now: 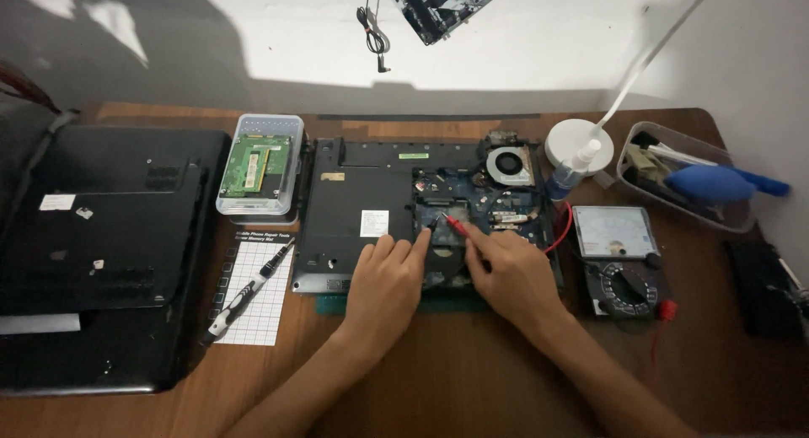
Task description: Cleaning internal laptop components and testing the motherboard using a multimeter.
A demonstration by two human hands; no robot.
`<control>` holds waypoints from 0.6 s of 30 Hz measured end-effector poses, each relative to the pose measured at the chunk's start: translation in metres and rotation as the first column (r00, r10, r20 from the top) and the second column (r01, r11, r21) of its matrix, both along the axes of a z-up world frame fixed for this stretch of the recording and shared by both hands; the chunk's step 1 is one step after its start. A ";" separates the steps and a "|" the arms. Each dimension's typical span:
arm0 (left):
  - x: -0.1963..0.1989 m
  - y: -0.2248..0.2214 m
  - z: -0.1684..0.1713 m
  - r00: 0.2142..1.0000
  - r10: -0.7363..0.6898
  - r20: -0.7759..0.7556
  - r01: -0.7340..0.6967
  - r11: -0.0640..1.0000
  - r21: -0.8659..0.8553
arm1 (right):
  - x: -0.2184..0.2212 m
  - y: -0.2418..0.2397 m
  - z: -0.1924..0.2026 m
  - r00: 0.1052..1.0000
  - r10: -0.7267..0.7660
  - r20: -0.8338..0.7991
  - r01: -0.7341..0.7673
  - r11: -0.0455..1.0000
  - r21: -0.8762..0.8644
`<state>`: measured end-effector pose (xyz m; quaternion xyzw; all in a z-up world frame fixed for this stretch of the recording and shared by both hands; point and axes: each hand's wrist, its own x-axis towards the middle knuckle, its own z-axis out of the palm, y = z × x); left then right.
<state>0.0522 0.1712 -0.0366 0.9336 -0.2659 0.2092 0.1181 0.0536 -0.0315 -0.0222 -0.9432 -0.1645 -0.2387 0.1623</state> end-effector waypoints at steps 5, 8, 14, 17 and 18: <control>0.000 0.001 0.003 1.000 -0.009 -0.007 0.009 1.000 0.016 | 0.003 0.003 -0.003 1.000 -0.011 -0.012 0.011 1.000 -0.011; 0.000 0.001 -0.003 1.000 -0.009 -0.013 0.009 1.000 0.010 | 0.004 0.002 -0.006 1.000 -0.017 -0.009 0.017 1.000 -0.021; 0.001 0.001 0.000 1.000 -0.015 0.004 0.015 1.000 -0.006 | 0.004 0.002 -0.003 1.000 -0.022 0.002 0.022 1.000 0.004; 0.000 0.001 -0.002 1.000 -0.012 0.007 0.012 1.000 0.000 | 0.003 0.001 -0.004 1.000 -0.015 -0.007 0.015 1.000 0.011; 0.000 0.001 -0.002 1.000 -0.012 0.001 0.012 1.000 -0.002 | 0.003 0.000 -0.004 1.000 -0.001 -0.018 0.001 1.000 0.022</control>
